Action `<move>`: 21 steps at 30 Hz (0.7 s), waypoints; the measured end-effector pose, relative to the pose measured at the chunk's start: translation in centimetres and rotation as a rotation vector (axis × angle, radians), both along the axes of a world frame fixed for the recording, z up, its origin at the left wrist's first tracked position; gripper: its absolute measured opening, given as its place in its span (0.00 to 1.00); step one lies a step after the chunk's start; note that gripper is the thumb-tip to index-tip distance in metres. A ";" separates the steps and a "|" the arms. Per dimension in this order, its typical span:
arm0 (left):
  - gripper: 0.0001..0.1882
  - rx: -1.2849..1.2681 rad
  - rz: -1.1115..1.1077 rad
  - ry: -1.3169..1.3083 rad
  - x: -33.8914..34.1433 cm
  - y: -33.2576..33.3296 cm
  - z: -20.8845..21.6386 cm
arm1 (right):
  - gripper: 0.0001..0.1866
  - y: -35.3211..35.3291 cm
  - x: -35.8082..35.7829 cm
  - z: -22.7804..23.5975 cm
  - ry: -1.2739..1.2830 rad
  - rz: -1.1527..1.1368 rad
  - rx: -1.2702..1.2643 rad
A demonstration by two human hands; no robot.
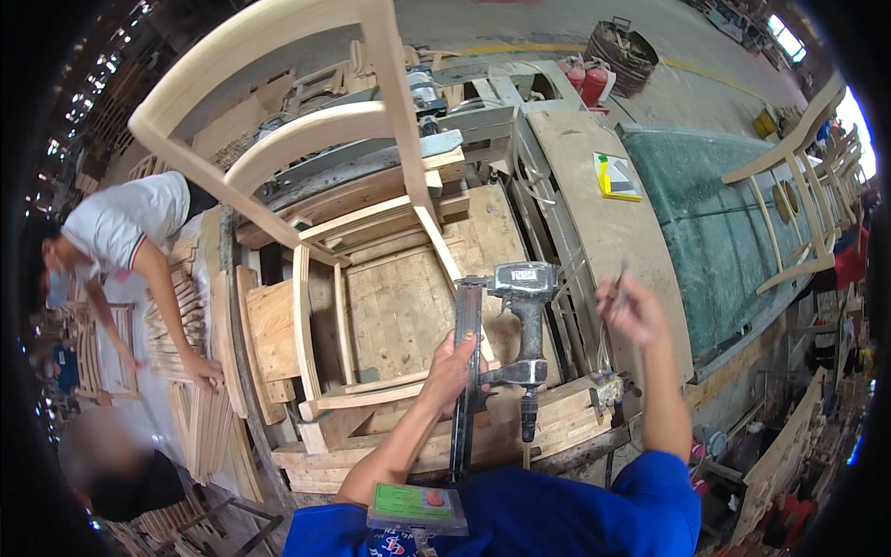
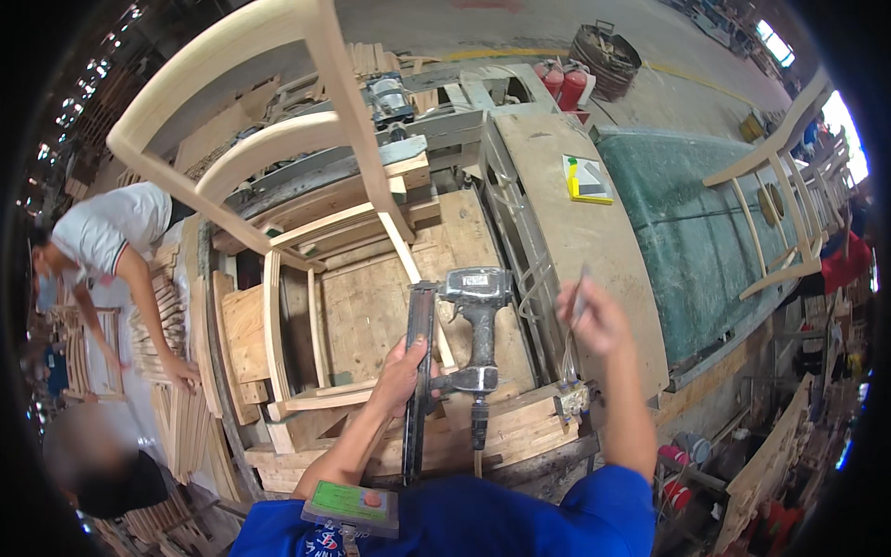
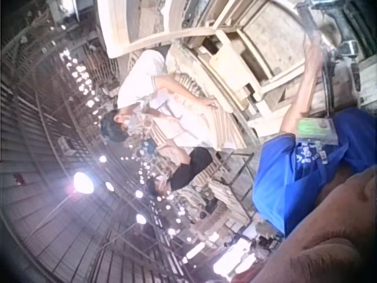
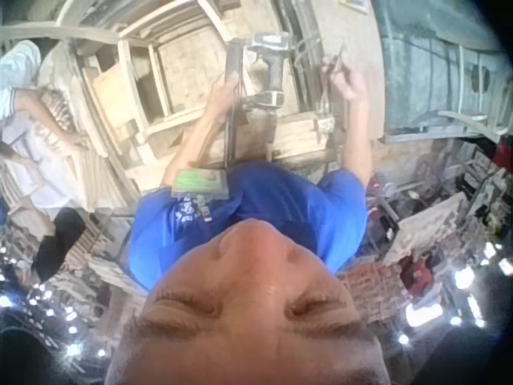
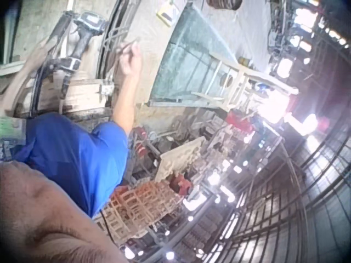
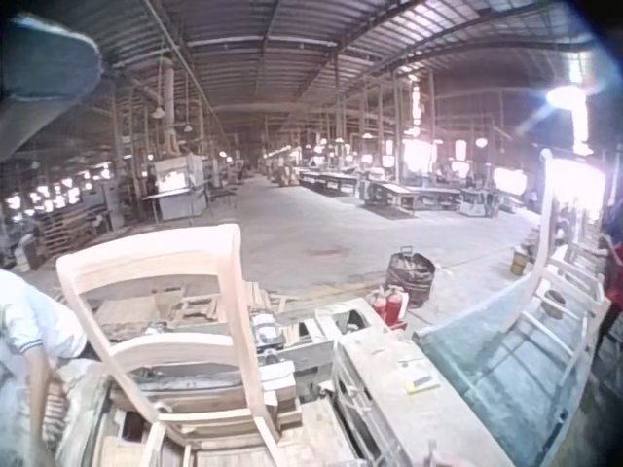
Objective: The person assembles wooden chair frames by attaching slats to the seat using a pneumatic nail gun. They repeatedly position the chair, drive nails into the joints, and move completed frames to a nearby stack.
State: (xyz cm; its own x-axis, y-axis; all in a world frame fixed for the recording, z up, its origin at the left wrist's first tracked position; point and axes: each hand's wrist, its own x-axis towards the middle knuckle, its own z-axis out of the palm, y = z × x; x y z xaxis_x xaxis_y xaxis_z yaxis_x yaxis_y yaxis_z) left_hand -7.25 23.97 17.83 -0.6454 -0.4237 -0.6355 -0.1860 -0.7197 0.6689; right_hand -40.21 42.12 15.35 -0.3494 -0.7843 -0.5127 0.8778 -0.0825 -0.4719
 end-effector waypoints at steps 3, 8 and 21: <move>0.15 0.060 -0.039 0.114 0.1 1.1 -0.1 | 0.22 1.3 11.4 1.6 0.069 0.028 -0.164; 0.15 0.077 -0.163 0.179 -0.2 3.1 1.6 | 0.21 0.2 17.8 5.6 0.156 -0.110 -0.261; 0.12 -1.056 -0.282 0.321 -0.6 9.9 9.4 | 0.09 4.4 22.5 11.0 0.754 -0.329 0.045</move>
State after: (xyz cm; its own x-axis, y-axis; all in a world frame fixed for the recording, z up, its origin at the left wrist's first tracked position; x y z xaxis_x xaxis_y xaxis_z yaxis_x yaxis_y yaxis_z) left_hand -7.81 33.87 27.23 -0.8709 -0.4630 0.1649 0.0376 0.2717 0.9616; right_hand -17.73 46.49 26.35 -0.8207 -0.5662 -0.0767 0.2578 -0.2472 -0.9340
